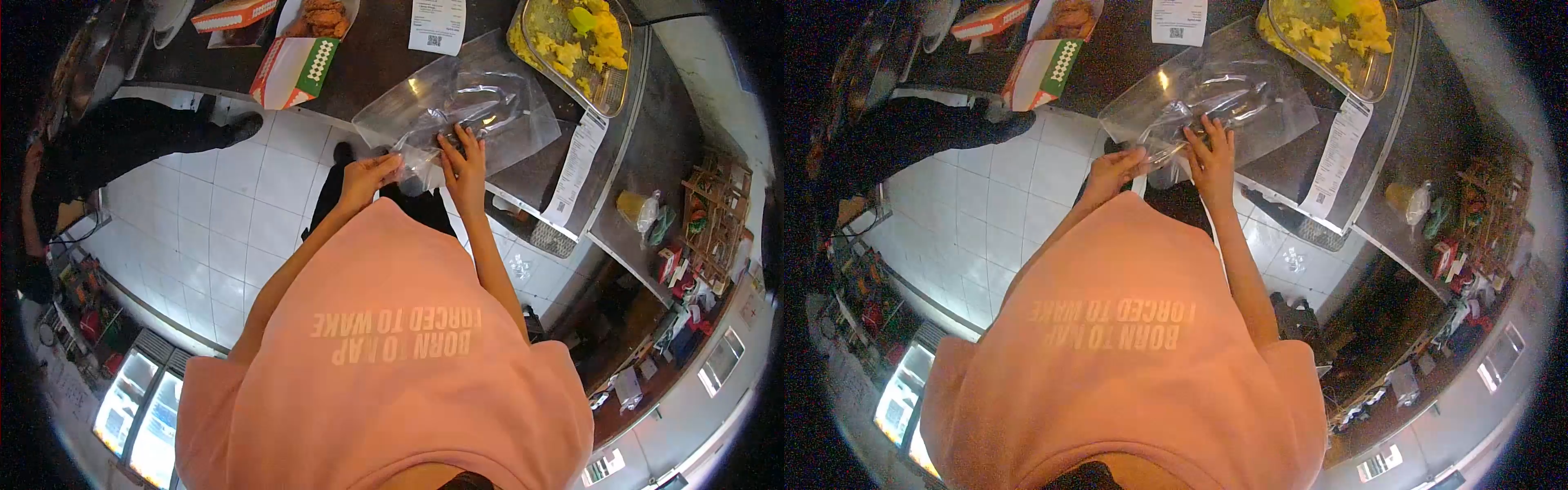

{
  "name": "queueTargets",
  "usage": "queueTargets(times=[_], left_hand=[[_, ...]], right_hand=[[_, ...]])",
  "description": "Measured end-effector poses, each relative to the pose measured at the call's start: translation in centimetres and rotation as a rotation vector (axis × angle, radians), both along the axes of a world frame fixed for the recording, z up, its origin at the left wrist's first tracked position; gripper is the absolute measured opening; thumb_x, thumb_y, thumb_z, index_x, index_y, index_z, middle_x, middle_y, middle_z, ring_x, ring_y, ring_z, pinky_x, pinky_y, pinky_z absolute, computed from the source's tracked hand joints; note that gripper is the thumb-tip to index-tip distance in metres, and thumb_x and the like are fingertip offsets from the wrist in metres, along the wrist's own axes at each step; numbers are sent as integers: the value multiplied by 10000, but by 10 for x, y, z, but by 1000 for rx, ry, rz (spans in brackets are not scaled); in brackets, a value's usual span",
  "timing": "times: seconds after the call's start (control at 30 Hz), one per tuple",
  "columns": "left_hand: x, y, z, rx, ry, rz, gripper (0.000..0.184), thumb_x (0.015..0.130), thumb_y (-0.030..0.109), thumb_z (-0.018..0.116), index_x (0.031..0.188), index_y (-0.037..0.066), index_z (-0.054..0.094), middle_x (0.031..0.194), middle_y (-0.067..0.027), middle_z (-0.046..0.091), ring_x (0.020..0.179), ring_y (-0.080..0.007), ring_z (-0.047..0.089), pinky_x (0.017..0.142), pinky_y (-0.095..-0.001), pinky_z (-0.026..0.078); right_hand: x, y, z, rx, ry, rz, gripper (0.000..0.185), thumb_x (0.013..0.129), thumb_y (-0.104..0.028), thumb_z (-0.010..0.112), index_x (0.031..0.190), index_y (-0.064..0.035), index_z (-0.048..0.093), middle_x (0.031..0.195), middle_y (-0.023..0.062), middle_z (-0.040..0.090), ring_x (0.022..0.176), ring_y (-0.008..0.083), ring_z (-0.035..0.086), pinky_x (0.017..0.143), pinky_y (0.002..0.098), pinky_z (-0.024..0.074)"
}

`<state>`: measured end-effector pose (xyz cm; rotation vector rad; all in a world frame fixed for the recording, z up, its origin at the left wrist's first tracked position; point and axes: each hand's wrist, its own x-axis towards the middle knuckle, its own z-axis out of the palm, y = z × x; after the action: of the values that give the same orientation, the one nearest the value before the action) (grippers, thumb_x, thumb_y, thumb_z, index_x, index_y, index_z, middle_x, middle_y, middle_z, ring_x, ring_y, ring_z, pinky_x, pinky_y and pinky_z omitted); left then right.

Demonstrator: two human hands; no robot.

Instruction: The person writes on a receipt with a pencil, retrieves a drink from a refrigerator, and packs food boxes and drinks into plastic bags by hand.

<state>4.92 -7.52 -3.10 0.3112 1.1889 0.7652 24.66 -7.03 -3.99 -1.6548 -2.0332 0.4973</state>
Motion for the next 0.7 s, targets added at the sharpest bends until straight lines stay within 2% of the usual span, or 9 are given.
queueTargets(times=[0.2,0.3,0.33,0.37,0.47,0.5,0.6,0.63,0.7], left_hand=[[9,2,-2,141,13,66,234,793,177,611,883,-39,602,784,-55,602,754,-114,564,727,-237,450],[4,-3,5,292,-47,-5,240,804,224,601,893,1,584,844,-47,586,810,-124,559,773,-263,448],[5,-4,19,248,-93,49,245,798,217,609,893,-9,591,825,-50,593,795,-125,562,763,-252,446],[7,-5,34,202,-140,105,250,792,209,617,894,-19,597,806,-53,600,780,-125,564,753,-242,443],[0,-13,72,182,-260,127,279,783,211,629,918,-30,595,812,-61,606,791,-128,569,758,-234,439],[-4,-17,82,198,-292,108,291,781,215,631,930,-31,591,824,-63,606,804,-129,570,766,-235,438],[-13,-32,108,239,-309,86,339,769,250,644,951,-27,576,926,-82,587,870,-142,556,795,-264,430],[-16,-37,114,258,-375,93,354,761,260,651,954,-26,572,955,-88,575,884,-147,549,801,-270,425],[-20,-44,126,305,-511,104,385,745,281,664,959,-23,564,1013,-99,552,913,-157,535,814,-283,414]], right_hand=[[-1,2,12,45,-44,5,433,745,-54,552,1152,-198,521,1265,109,397,1193,327,334,1003,484,204],[-10,1,37,186,-85,-19,435,723,-34,563,1131,-183,538,1194,101,443,1149,311,379,988,473,241],[-13,-3,44,219,-91,-24,431,720,-35,567,1126,-179,541,1172,97,456,1134,306,394,984,470,250],[-15,-5,49,290,-89,-55,393,715,-34,590,1088,-155,568,1040,82,521,1046,281,459,959,454,295],[-26,-18,76,361,70,-119,342,719,-18,603,1043,-128,592,910,69,558,953,260,508,937,431,333],[-32,-23,85,432,93,-192,288,707,-7,629,979,-103,622,826,64,562,873,233,532,892,376,379],[-44,-40,116,500,133,-293,237,703,17,627,921,-73,648,810,69,573,816,206,544,730,296,425],[-49,-45,128,536,115,-313,218,687,3,647,892,-71,659,758,47,574,733,178,535,652,274,417],[-53,-59,142,558,98,-331,225,662,-5,672,872,-86,661,743,36,565,706,175,518,632,279,406]])
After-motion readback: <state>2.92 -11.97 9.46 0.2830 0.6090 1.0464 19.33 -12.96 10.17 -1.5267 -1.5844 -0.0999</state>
